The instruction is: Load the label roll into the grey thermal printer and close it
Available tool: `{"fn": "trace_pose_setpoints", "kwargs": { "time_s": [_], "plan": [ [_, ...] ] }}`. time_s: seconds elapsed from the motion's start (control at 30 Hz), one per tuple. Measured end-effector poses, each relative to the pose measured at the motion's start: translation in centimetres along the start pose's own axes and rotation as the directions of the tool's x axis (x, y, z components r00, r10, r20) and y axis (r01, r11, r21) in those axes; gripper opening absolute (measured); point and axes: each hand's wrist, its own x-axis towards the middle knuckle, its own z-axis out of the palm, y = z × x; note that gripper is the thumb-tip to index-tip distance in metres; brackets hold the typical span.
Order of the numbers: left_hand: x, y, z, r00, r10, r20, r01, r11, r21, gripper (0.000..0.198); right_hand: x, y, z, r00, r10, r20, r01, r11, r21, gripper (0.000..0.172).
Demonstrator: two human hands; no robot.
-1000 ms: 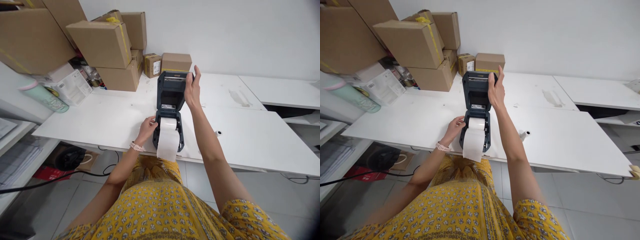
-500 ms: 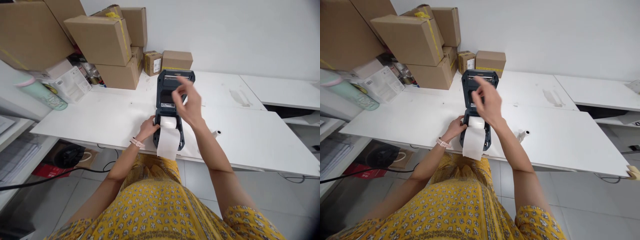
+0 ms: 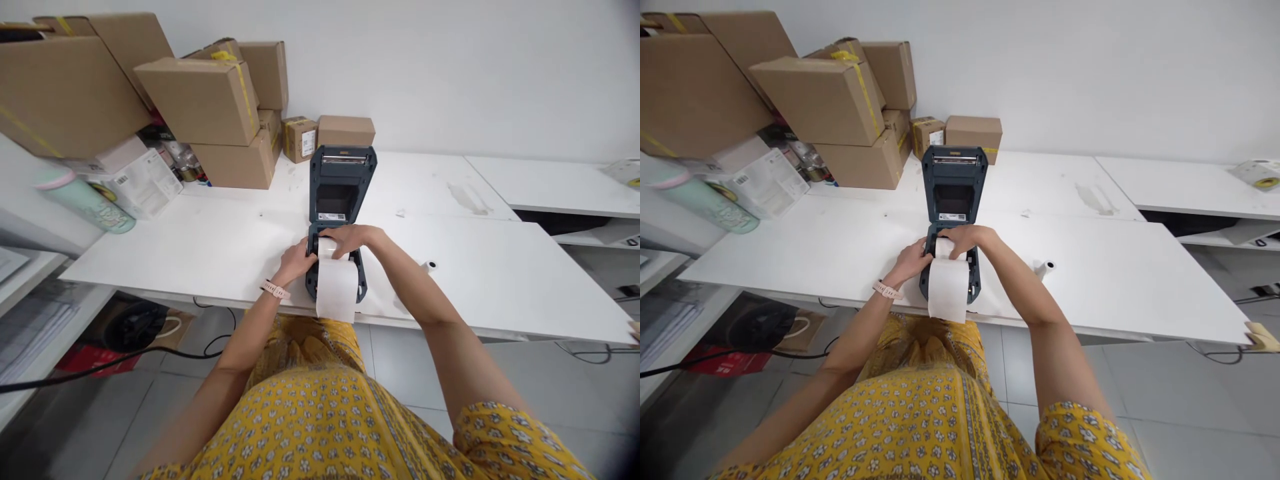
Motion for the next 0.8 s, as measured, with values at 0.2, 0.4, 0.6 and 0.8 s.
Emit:
{"fn": "trace_pose_setpoints", "kwargs": {
  "time_s": [0.2, 0.4, 0.6, 0.8],
  "plan": [
    [0.0, 0.0, -0.2, 0.999, 0.036, 0.024, -0.036, 0.999, 0.008, 0.056, -0.2, 1.3, 0.8, 0.979, -0.167, -0.121, 0.19, 0.957, 0.22, 0.093],
    [-0.1, -0.2, -0.2, 0.999, 0.046, 0.01, -0.046, 0.998, -0.038, 0.056, -9.3, 4.3, -0.4, 0.85, -0.266, -0.454, 0.439, 0.835, 0.331, 0.088],
    [-0.2, -0.3, 0.0, 0.999, 0.05, 0.003, -0.05, 0.995, -0.086, 0.059, -12.9, 10.2, 4.1, 0.826, 0.047, -0.562, 0.319, 0.783, 0.534, 0.077],
    [0.0, -0.4, 0.3, 0.999, 0.049, -0.014, -0.05, 0.996, -0.078, 0.06, -9.1, 12.9, 9.3, 0.762, 0.322, -0.562, 0.183, 0.725, 0.664, 0.07]
  ]
}}
